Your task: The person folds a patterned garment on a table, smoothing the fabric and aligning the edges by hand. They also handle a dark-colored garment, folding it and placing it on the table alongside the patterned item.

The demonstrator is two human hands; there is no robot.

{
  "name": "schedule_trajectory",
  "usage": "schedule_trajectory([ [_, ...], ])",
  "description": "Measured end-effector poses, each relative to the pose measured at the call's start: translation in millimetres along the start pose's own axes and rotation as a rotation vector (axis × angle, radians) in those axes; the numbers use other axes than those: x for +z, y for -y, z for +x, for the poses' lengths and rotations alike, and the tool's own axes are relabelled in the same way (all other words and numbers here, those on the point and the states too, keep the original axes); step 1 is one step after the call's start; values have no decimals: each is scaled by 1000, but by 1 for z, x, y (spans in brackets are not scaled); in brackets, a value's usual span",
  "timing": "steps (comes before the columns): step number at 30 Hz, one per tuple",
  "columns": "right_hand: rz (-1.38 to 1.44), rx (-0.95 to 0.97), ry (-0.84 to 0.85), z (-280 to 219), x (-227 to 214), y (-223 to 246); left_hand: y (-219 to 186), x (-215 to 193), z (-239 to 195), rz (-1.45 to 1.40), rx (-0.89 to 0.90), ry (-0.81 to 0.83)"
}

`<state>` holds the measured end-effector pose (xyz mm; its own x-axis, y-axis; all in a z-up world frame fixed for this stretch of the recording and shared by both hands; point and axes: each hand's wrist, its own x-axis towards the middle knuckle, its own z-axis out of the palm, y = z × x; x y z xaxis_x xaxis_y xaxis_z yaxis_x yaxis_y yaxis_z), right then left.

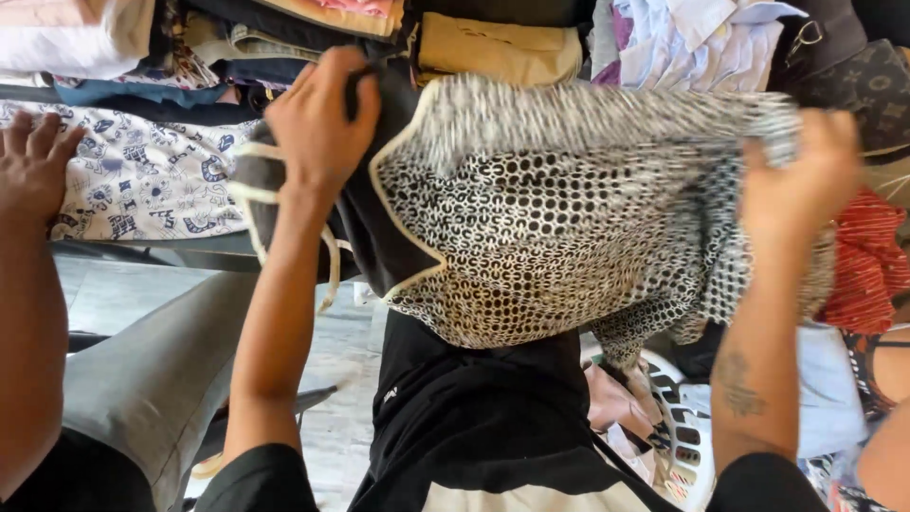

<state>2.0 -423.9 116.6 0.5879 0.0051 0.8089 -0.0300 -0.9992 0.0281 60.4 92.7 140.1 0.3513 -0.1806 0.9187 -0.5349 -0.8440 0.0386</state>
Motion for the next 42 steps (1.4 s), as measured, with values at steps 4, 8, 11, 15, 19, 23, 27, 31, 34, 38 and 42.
schedule_trajectory([
  [4, -31, 5, 11, -19, -14, 123, -36, 36, -32, 230, -94, 512],
  [8, 215, 9, 439, -95, 36, 151, -82, 38, -99, 104, -298, 659],
  [11, 230, -31, 490, -113, 57, 153, -76, 49, -127, 58, -366, 726],
  [15, 267, -47, 520, -110, 56, 153, -75, 50, -129, 32, -392, 735],
  [19, 258, -54, 635, -109, 69, 147, -66, 57, -130, 13, -396, 788],
  [23, 221, -30, 678, -111, 87, 145, -45, 77, -128, -10, -423, 877],
  [27, 252, -21, 711, -101, 73, 147, -34, 82, -126, -13, -435, 900],
  [31, 484, -48, 718, -98, 21, 121, -37, 65, -122, -28, -442, 918],
  [34, 307, 125, 452, -124, 25, 68, -42, 56, -123, -18, -439, 912],
  [38, -52, 205, 480, -150, 56, 18, -50, 48, -123, -33, -468, 887],
  [42, -51, -13, 338, -139, 78, 23, -51, 47, -126, -35, -475, 837],
])
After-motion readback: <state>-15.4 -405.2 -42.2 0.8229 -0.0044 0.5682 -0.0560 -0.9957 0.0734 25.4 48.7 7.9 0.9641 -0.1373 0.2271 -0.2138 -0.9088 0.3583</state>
